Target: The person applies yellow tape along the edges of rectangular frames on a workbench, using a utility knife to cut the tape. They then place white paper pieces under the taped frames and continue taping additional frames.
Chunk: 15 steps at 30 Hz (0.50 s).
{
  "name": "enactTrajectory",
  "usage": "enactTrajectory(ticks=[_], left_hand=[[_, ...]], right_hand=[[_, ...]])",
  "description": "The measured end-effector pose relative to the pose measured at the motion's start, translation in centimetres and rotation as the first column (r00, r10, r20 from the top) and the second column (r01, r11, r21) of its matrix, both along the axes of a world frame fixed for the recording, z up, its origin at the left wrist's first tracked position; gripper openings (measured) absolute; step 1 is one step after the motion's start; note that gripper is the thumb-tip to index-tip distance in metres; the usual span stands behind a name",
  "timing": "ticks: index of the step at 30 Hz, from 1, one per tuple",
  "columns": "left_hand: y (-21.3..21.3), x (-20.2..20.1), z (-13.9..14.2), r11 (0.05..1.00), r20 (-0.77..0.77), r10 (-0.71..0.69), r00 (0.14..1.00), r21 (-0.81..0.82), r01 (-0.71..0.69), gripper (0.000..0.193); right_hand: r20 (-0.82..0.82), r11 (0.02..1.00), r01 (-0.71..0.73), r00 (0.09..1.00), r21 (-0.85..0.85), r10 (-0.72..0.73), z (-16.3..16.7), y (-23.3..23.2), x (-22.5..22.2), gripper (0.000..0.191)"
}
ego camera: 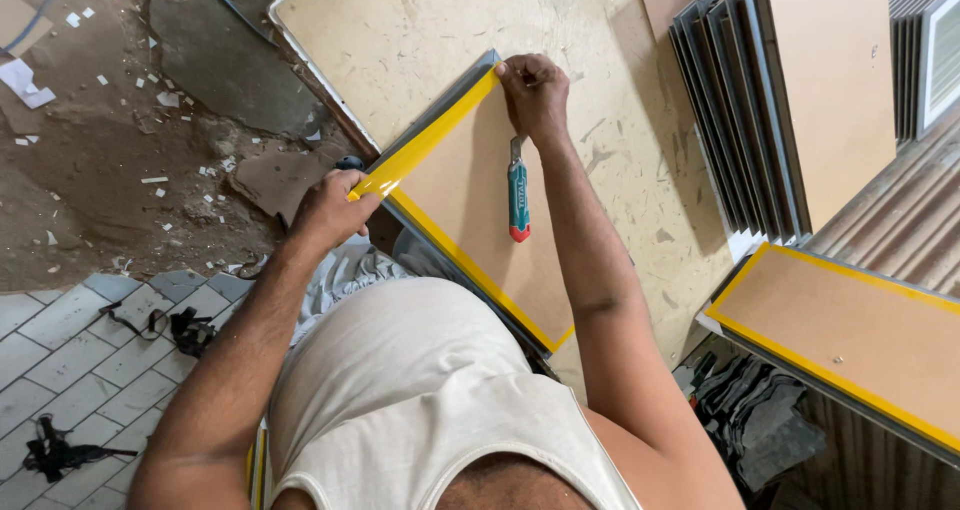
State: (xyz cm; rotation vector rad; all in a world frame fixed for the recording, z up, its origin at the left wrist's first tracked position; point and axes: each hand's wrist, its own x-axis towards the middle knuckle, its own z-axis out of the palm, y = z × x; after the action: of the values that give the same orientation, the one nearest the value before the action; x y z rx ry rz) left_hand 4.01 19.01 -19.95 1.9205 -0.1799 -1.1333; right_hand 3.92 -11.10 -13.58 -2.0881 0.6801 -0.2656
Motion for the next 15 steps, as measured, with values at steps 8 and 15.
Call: enactTrajectory(ticks=[8,15], left_hand=[[-0.19,0.23,-0.43,0.999,0.012,-0.011,1.0,0.043,0.011,0.04],[0.03,-0.12,-0.78,1.0,0.017,0.018,1.0,0.007,-0.019,0.036]], right_hand=[[-0.06,1.0,0.022,0.998,0.002,-0.022,0.03,0.17,0.17,0.015],[-0.018,0.994,0.015,1.0,0.107,-0.013,-0.42,-0.06,0.4,0.016]])
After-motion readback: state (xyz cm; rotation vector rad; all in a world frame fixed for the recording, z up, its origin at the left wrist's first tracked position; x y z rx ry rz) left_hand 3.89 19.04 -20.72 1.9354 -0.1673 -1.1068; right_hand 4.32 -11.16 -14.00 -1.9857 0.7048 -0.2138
